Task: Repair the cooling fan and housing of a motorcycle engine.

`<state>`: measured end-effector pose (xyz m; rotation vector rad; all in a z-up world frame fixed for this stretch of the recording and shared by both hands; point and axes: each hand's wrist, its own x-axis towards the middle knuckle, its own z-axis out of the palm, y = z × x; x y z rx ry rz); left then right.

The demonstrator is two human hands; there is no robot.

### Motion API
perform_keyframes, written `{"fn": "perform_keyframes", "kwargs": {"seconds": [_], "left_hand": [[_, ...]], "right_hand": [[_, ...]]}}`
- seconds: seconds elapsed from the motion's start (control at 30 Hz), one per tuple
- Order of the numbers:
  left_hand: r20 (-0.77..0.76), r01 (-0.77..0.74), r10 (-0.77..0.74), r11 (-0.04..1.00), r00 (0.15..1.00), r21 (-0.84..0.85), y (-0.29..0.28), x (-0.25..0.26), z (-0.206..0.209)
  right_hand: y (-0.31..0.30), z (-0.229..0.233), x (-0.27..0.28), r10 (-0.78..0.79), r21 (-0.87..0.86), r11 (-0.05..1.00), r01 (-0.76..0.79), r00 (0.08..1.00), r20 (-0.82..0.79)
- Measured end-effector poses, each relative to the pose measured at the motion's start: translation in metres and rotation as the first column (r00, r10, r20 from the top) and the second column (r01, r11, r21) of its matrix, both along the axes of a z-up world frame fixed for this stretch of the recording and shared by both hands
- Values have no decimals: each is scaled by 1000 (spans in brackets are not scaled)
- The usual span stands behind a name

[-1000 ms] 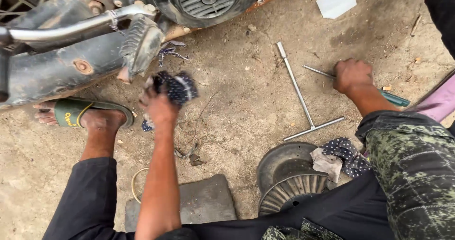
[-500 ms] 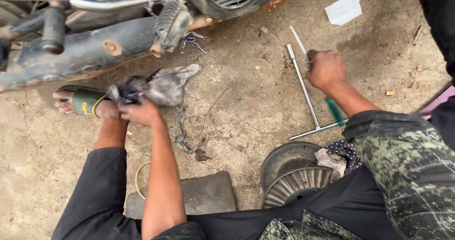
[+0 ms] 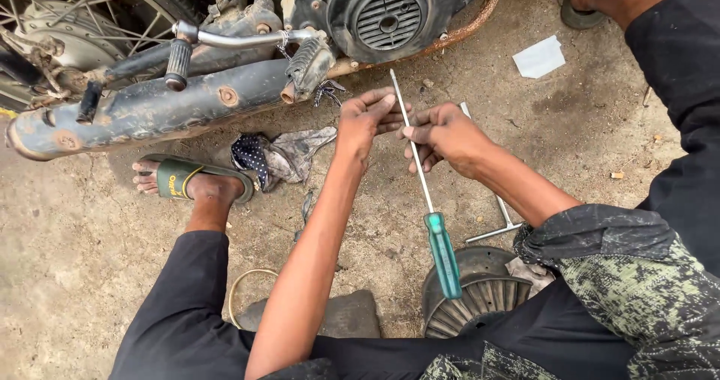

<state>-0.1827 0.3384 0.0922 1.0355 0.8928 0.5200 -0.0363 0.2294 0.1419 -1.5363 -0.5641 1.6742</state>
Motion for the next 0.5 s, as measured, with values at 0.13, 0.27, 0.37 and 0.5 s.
{"fn": "perform_keyframes", "kwargs": {"seconds": [0.13, 0.27, 0.37, 0.5], "left_hand": [[37, -19, 23, 996, 999, -90, 3, 35, -2], [150, -7, 36, 981, 988, -192, -2, 70, -13], [179, -7, 47, 976, 983, -217, -3, 87, -18], [210, -22, 74, 970, 975, -241, 2, 105, -17]], "right_hand": [[-3, 9, 18, -65, -9, 998, 65, 998, -10], [-10, 12, 38, -114, -41, 992, 118, 989, 93], [-10, 12, 48, -133, -48, 989, 142, 980, 144], [-6, 18, 61, -157, -36, 985, 167, 968, 198]]}}
